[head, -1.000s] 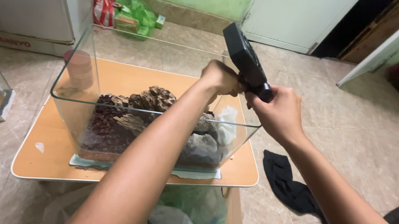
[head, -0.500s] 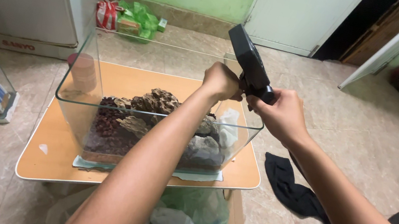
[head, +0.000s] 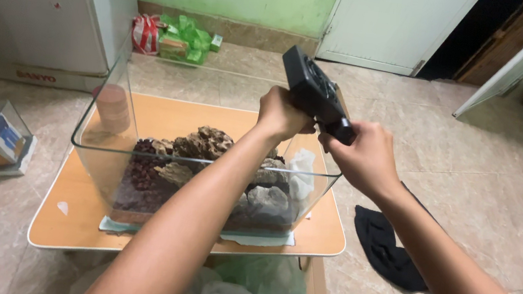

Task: The person unboxes a small cooling fan and secures it onto the side wall of a glass aquarium tank.

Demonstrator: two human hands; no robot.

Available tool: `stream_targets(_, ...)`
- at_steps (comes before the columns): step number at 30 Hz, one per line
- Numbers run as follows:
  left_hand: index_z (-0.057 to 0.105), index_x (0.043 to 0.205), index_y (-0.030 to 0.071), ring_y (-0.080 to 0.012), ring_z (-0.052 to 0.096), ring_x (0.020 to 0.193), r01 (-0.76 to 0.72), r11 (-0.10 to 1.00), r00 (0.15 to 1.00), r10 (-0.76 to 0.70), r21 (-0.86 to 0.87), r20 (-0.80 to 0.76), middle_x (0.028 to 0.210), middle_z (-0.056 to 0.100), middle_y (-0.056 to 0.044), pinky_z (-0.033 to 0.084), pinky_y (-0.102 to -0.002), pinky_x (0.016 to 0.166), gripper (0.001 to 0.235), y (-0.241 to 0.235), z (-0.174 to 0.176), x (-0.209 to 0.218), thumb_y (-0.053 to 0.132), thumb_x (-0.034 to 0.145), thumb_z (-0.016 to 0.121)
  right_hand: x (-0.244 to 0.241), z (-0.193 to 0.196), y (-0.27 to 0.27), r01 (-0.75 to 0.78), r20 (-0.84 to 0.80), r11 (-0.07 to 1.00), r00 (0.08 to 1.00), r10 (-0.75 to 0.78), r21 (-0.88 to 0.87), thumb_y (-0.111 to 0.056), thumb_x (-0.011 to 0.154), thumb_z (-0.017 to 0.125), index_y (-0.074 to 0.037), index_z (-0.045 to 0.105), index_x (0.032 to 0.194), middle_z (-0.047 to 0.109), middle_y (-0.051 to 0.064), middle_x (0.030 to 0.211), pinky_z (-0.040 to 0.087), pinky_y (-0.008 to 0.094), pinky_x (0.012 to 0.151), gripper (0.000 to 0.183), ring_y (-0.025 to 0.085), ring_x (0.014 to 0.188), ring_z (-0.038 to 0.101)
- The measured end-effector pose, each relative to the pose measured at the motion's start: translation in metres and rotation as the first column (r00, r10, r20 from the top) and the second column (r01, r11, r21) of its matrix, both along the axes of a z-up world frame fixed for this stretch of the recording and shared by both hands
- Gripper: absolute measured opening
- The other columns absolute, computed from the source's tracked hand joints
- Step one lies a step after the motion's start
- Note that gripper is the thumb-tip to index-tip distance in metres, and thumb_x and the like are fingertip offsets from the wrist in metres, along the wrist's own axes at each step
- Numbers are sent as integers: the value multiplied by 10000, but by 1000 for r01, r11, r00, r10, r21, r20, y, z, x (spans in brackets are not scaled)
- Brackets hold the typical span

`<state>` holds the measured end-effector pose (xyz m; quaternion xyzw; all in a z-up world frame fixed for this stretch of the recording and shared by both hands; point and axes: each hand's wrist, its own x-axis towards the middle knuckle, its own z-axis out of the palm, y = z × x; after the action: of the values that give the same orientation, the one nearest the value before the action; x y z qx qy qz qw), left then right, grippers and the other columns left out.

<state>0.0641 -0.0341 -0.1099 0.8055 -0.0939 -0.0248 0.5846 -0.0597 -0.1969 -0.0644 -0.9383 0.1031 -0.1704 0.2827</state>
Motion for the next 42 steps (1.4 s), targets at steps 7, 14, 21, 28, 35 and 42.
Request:
stream_targets(7,894,1284,-50,-565,867,1233,-41,998,999,42,-42,6,1118,919,-297,733,-650,1019,512,-5,13,-17,92,795,844,7,2,-3,-35,6,999,999,34,40,-309,894,957,-154,941,832,793,113,659,608,364,762,167,324,722,832)
stream_targets(14,838,1353,-123,-596,848,1255,-44,996,999,46,-80,24,1172,911,-340,722,-686,1033,581,4,24,-25,45,797,806,15,-12,-7,-25,26,999,999,24,34,-292,898,938,-122,907,796,733,85,590,605,357,686,200,277,626,780)
stream_targets(21,921,1250,-31,-528,860,1310,-12,999,999,10,-37,-46,1190,942,-274,711,-582,1075,482,8,38,-31,69,780,961,20,-15,-3,2,91,1000,996,-4,24,-262,894,896,-101,840,725,638,99,540,584,364,624,240,302,572,746)
stream_targets(28,977,1108,45,-541,898,1152,-18,999,999,17,31,40,1015,944,-238,721,-559,976,372,5,10,-2,139,752,1030,15,-16,-7,-31,98,993,995,20,116,-285,900,878,-128,760,641,550,49,491,516,321,568,325,201,504,645)
stream_targets(35,951,1014,7,-495,917,989,2,1000,998,-3,18,61,850,907,-222,733,-513,878,282,-2,1,3,108,762,1025,10,-10,-8,-46,90,994,995,37,104,-270,907,872,-90,765,662,546,83,496,505,338,571,323,227,508,623)
stream_targets(42,990,1081,105,-434,938,1025,29,1000,999,-29,0,-15,901,938,-158,744,-493,949,329,-7,-2,-1,178,764,1033,9,-10,-9,-46,84,994,996,37,98,-244,919,871,-54,793,711,597,111,525,514,348,592,292,241,550,648)
